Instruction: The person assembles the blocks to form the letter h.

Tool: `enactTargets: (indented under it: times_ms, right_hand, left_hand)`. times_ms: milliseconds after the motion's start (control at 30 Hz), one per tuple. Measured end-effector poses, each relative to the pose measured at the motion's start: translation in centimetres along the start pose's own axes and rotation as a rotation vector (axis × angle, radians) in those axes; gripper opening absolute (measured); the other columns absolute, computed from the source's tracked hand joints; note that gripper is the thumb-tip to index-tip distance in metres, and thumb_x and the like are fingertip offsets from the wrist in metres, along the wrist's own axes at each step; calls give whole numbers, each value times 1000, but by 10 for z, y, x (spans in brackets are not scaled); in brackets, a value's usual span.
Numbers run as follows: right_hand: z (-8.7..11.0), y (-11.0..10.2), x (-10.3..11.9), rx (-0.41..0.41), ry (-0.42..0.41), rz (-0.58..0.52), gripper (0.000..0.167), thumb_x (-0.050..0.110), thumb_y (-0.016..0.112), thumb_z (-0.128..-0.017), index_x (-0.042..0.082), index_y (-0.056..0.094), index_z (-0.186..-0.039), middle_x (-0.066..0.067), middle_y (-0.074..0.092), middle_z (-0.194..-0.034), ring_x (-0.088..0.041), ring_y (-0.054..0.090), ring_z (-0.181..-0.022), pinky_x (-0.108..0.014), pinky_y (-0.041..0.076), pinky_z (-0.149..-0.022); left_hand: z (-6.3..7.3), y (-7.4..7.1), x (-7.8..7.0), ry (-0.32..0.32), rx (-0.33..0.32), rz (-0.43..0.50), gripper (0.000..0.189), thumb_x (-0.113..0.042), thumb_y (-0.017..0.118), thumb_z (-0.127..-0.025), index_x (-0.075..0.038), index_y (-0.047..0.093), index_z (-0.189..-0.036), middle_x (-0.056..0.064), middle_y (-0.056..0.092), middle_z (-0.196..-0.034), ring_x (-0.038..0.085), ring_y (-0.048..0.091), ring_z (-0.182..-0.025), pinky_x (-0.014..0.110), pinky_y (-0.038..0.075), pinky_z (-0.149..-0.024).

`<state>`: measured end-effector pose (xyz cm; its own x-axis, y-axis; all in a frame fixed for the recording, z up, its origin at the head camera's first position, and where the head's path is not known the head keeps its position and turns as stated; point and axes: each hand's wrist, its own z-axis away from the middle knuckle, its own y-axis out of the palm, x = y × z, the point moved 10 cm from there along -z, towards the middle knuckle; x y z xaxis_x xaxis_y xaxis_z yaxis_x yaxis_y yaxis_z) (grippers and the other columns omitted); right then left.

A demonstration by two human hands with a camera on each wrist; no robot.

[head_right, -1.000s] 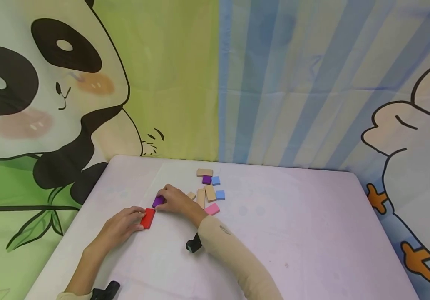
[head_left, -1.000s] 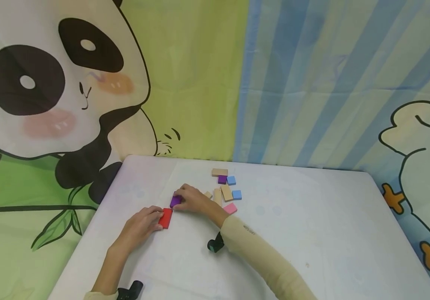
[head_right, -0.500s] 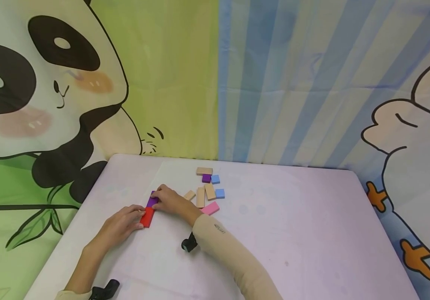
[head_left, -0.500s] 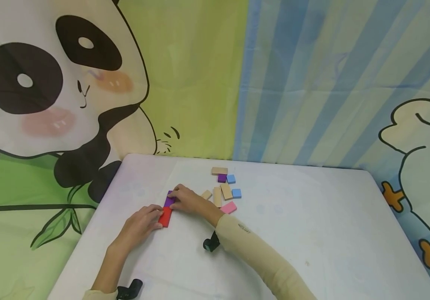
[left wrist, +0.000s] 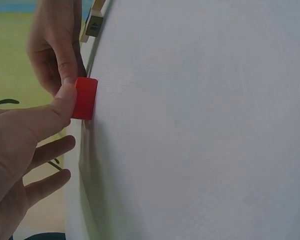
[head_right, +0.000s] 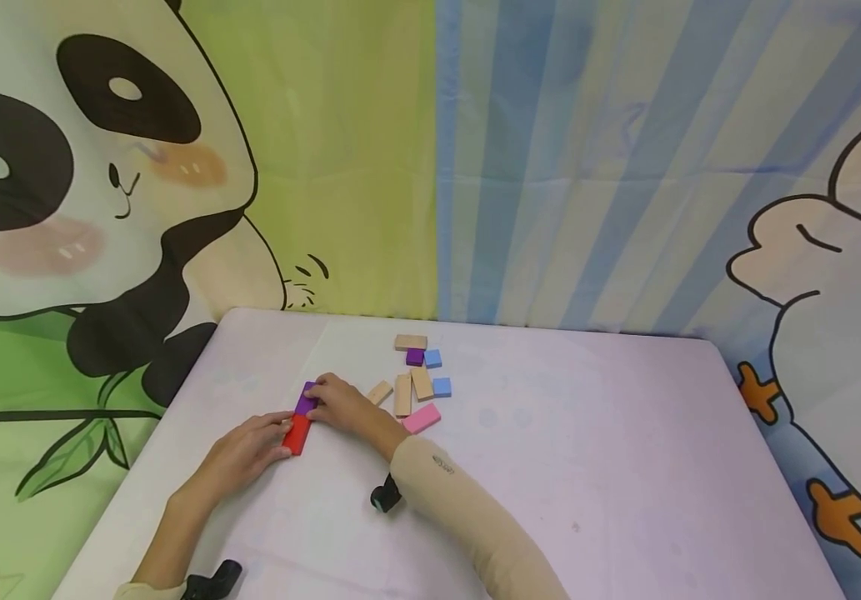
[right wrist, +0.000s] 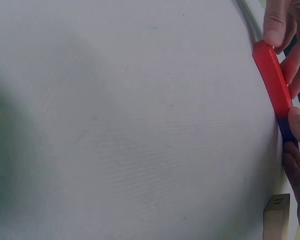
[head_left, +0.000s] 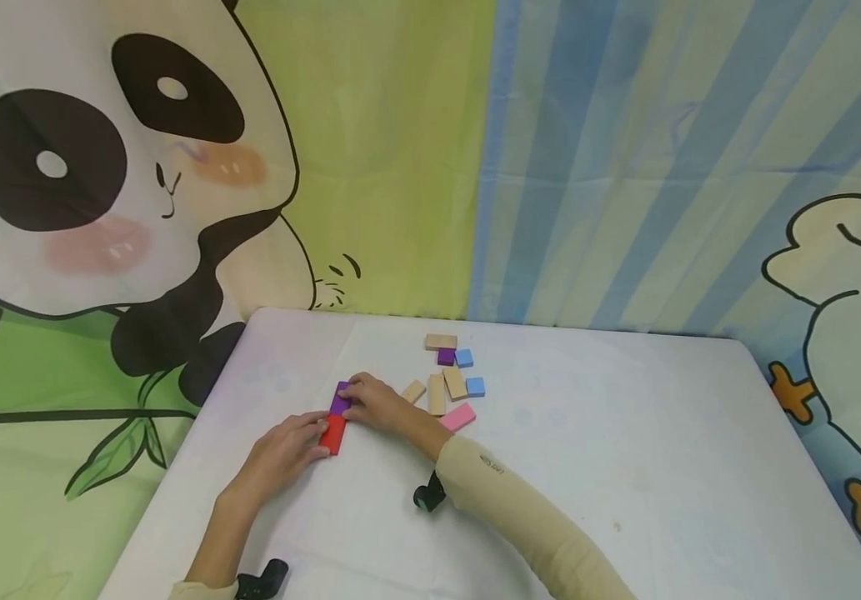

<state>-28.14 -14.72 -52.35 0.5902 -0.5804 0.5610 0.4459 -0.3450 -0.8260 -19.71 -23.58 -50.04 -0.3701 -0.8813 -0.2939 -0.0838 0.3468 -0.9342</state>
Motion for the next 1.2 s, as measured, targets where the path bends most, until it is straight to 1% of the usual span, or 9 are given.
enactTargets:
  times_ms: [133, 300, 400, 467, 667, 833, 1000, 1133, 1200]
  right_hand:
    - [-1, 3, -1, -21, -15, 6, 43, 27, 63, -94, 11, 59, -134, -11, 51, -139, -20, 55, -125, -26, 48, -104]
    - [0, 2, 0, -37, -24, 1, 43, 28, 63, -94, 10, 59, -133, -11, 52, -138, -19, 55, -125, -25, 47, -105]
    - [1, 1, 1, -29, -15, -6, 43, 29, 62, -95, 10, 59, -133, -11, 51, -140, -20, 54, -127, -25, 47, -106]
    - [1, 1, 1, -24, -5, -17, 43, 29, 61, -95, 10, 58, -134, -11, 50, -141, -20, 53, -128, -27, 46, -107]
    - [2, 2, 0, -24, 8, -30, 42, 28, 59, -96, 11, 58, -135, -10, 50, -140, -20, 54, -128, -27, 47, -106]
    - [2, 3, -2, -41, 1, -22, 41, 30, 60, -96, 12, 58, -133, -9, 52, -136, -18, 56, -123, -25, 48, -104]
    - [2, 3, -5, -48, 2, -28, 41, 29, 61, -96, 13, 58, -133, -8, 52, -136, -17, 55, -122, -25, 47, -105]
    - [2, 1, -4, -52, -10, -28, 42, 27, 62, -95, 12, 57, -134, -9, 52, -135, -17, 57, -120, -23, 48, -104]
    - [3, 0, -4, -36, -4, -37, 45, 26, 62, -95, 11, 53, -137, -10, 50, -139, -17, 57, -121, -24, 47, -104]
  left_hand:
    - [-2, -2, -1, 1, -39, -4, 40, -25, 80, -78, -4, 72, -112, 7, 67, -123, 25, 65, -109, 43, 56, -89]
    - [-6, -4, -1, -22, -96, -3, 32, -17, 82, -77, -5, 73, -105, 5, 69, -115, 23, 65, -105, 40, 57, -87]
    - [-8, -4, -1, -32, -112, -16, 29, -14, 82, -76, -6, 71, -101, 5, 70, -116, 24, 65, -105, 40, 57, -86]
    - [-9, -3, -1, -32, -109, -21, 32, -12, 82, -76, -6, 70, -104, 6, 69, -117, 24, 64, -107, 40, 57, -87]
    - [-13, 2, -1, -38, -46, -78, 45, -13, 78, -80, -7, 67, -123, 7, 66, -120, 26, 61, -110, 43, 57, -88]
    - [-21, 3, -8, -20, 14, -158, 46, -12, 79, -79, -4, 66, -122, 11, 65, -126, 29, 59, -115, 46, 56, -90]
    - [-30, 7, -13, -13, 96, -231, 50, -16, 81, -78, -3, 65, -124, 11, 65, -129, 30, 59, -119, 48, 55, -91]
    - [-36, 7, -13, -14, 122, -240, 51, -19, 82, -76, -4, 66, -122, 10, 66, -127, 29, 60, -117, 47, 55, -92]
    - [-38, 7, -12, -14, 125, -230, 53, -19, 83, -75, -6, 66, -123, 10, 66, -126, 29, 60, -117, 47, 55, -92]
